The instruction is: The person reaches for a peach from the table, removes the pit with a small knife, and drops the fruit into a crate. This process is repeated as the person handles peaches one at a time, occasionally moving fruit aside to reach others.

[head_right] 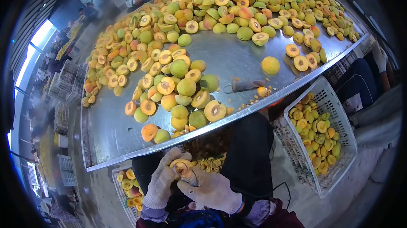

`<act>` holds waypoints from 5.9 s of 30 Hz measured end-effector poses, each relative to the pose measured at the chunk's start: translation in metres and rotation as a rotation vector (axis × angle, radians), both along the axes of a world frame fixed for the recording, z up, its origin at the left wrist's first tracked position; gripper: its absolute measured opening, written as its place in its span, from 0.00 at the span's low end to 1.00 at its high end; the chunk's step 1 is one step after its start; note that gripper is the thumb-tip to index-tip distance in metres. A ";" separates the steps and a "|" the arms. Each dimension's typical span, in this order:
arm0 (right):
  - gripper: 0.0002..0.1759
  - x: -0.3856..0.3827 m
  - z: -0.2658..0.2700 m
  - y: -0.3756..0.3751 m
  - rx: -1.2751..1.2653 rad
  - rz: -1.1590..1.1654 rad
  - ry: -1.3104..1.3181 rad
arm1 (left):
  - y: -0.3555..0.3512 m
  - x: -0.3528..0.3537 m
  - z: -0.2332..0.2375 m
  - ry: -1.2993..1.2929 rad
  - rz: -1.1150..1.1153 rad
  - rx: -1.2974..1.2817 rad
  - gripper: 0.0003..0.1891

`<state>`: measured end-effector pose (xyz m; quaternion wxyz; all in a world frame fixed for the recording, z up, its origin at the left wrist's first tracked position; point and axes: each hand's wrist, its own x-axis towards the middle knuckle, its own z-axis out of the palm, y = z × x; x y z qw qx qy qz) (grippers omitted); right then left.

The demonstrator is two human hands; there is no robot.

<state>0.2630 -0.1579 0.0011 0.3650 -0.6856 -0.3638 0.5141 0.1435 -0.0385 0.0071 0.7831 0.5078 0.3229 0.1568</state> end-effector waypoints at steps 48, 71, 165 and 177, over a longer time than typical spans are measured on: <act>0.27 -0.019 -0.001 -0.015 0.175 -0.039 -0.051 | -0.036 0.001 -0.001 -0.185 0.250 -0.004 0.34; 0.16 0.002 -0.016 -0.023 0.000 0.157 1.110 | -0.005 0.019 0.022 -0.008 -0.208 1.287 0.15; 0.13 0.006 0.001 -0.015 -0.047 0.128 1.039 | -0.023 -0.002 0.002 -0.085 0.106 0.540 0.26; 0.18 0.002 -0.018 -0.021 0.013 0.057 1.071 | -0.010 0.013 0.010 0.072 -0.076 1.069 0.22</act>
